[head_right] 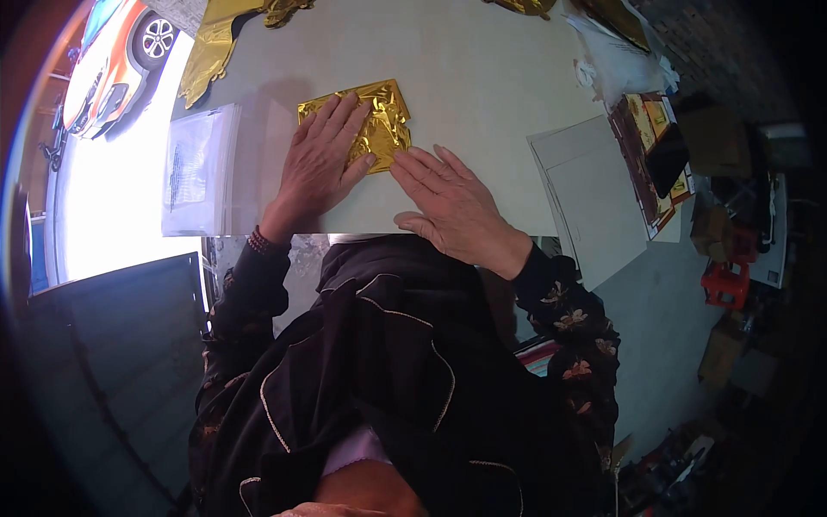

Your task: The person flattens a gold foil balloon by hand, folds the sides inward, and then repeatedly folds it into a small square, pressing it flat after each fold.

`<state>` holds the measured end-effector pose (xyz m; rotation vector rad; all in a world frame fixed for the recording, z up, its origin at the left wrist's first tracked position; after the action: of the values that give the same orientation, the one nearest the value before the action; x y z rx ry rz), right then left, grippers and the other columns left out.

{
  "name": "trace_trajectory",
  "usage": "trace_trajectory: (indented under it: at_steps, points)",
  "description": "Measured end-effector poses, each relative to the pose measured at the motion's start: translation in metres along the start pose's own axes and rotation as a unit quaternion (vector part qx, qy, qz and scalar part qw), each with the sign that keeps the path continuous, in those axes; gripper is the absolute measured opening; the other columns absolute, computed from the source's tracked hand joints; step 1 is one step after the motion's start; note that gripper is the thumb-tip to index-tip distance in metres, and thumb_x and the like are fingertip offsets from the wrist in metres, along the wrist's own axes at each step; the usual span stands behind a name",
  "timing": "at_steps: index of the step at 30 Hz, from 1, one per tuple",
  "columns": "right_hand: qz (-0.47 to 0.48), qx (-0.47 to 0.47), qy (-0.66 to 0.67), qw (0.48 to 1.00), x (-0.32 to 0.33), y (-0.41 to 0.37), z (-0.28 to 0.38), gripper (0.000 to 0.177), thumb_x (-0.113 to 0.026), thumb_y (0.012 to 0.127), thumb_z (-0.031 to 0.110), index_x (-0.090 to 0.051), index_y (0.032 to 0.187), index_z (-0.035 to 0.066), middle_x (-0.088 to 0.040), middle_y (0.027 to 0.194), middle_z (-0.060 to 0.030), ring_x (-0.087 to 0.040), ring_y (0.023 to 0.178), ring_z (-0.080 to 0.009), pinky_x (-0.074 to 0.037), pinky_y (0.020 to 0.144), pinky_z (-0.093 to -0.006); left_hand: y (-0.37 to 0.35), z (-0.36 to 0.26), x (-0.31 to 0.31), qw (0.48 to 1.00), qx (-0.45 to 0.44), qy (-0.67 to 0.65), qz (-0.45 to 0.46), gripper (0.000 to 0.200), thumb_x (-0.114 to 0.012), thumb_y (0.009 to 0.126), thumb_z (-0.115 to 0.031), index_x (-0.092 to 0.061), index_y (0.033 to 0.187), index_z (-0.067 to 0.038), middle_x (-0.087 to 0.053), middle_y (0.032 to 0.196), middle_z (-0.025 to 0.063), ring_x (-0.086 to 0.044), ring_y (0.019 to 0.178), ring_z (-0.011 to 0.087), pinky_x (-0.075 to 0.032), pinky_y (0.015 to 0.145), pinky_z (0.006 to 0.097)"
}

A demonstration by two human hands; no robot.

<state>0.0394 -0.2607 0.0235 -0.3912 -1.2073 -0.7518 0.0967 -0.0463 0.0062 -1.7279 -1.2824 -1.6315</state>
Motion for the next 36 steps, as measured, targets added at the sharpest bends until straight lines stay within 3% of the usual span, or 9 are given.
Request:
trace_trajectory:
  at_steps: [2,5,11,14,20,26,29,32,36]
  points:
    - [0.021,0.003,0.017,1.000,0.005,0.002,-0.004,0.066,-0.058,0.099,0.040,-0.041,0.149,0.000,-0.042,0.154,-0.0164,-0.034,0.146,-0.0316,-0.025,0.122,-0.0483,0.001,-0.001,0.000,1.000,-0.009,0.010,0.004,0.066,-0.057,0.096,-0.040,-0.041,0.153,-0.011,-0.039,0.157,0.0138,-0.034,0.146,0.0321,-0.025,0.119,0.0459]
    - [-0.068,-0.049,0.112,0.990,0.015,0.014,-0.016,0.064,-0.057,0.100,0.036,-0.040,0.149,-0.001,-0.041,0.154,-0.0184,-0.034,0.146,-0.0354,-0.027,0.120,-0.0493,0.000,-0.003,0.002,0.999,-0.016,0.018,-0.034,0.064,-0.063,0.092,-0.042,-0.049,0.146,-0.010,-0.046,0.152,0.0133,-0.040,0.143,0.0308,-0.028,0.117,0.0440]
    - [-0.151,-0.027,0.013,0.988,0.017,0.072,-0.013,0.067,-0.056,0.099,0.032,-0.032,0.153,0.000,-0.037,0.156,-0.0197,-0.032,0.146,-0.0369,-0.026,0.121,-0.0495,0.001,-0.001,-0.002,0.999,-0.014,0.022,-0.026,0.064,-0.061,0.094,-0.041,-0.047,0.147,-0.008,-0.046,0.152,0.0134,-0.040,0.143,0.0303,-0.029,0.118,0.0444]
    - [-0.141,-0.009,0.036,0.989,-0.007,0.098,-0.015,0.067,-0.055,0.099,0.034,-0.032,0.154,0.003,-0.037,0.157,-0.0176,-0.032,0.147,-0.0348,-0.023,0.122,-0.0492,0.000,0.002,-0.006,0.999,-0.007,0.024,-0.032,0.063,-0.058,0.095,-0.036,-0.045,0.148,-0.007,-0.045,0.153,0.0142,-0.039,0.144,0.0305,-0.028,0.119,0.0450]
    - [-0.067,-0.019,-0.050,0.996,-0.025,0.101,-0.024,0.069,-0.051,0.100,0.043,-0.033,0.155,0.006,-0.037,0.158,-0.0147,-0.030,0.149,-0.0298,-0.020,0.123,-0.0473,-0.009,0.025,-0.005,0.999,0.019,-0.014,-0.026,0.061,-0.053,0.098,-0.030,-0.039,0.152,-0.006,-0.041,0.156,0.0152,-0.033,0.148,0.0319,-0.023,0.122,0.0456]
    - [-0.062,-0.019,-0.084,0.994,-0.025,0.102,-0.022,0.069,-0.051,0.098,0.049,-0.037,0.155,0.013,-0.036,0.159,-0.0149,-0.029,0.149,-0.0305,-0.019,0.123,-0.0488,-0.035,0.069,0.019,0.993,0.118,-0.011,-0.024,0.060,-0.053,0.099,-0.021,-0.033,0.154,-0.006,-0.038,0.157,0.0175,-0.030,0.149,0.0349,-0.022,0.122,0.0459]
    - [-0.058,-0.015,-0.080,0.995,-0.023,0.103,-0.020,0.070,-0.054,0.096,0.047,-0.037,0.155,0.012,-0.034,0.160,-0.0155,-0.030,0.148,-0.0336,-0.021,0.122,-0.0514,-0.043,0.075,0.027,0.975,0.160,-0.145,-0.060,0.059,-0.053,0.098,-0.017,-0.034,0.154,-0.007,-0.039,0.157,0.0171,-0.030,0.149,0.0356,-0.023,0.122,0.0463]
    - [-0.060,-0.011,-0.079,0.995,-0.022,0.103,-0.019,0.074,-0.056,0.094,0.050,-0.037,0.155,0.012,-0.036,0.159,-0.0155,-0.031,0.148,-0.0348,-0.022,0.121,-0.0524,-0.044,0.064,0.025,0.963,0.169,-0.197,-0.072,0.061,-0.055,0.097,-0.016,-0.034,0.154,-0.009,-0.040,0.156,0.0173,-0.031,0.148,0.0360,-0.025,0.121,0.0467]
    - [-0.057,-0.006,-0.081,0.995,-0.022,0.104,-0.020,0.076,-0.056,0.094,0.054,-0.036,0.156,0.015,-0.037,0.158,-0.0154,-0.030,0.148,-0.0336,-0.021,0.122,-0.0504,-0.046,0.046,0.023,0.981,0.152,-0.098,-0.064,0.064,-0.062,0.093,-0.018,-0.037,0.151,-0.009,-0.042,0.153,0.0181,-0.034,0.146,0.0361,-0.027,0.120,0.0476]
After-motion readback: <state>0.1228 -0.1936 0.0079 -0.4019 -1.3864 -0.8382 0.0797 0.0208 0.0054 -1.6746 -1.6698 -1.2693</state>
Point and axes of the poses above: each hand's wrist, its own y-axis towards the middle knuckle, its own x-axis out of the back of the hand, z = x × y, the point moved 3 cm from there along y, towards the middle knuckle
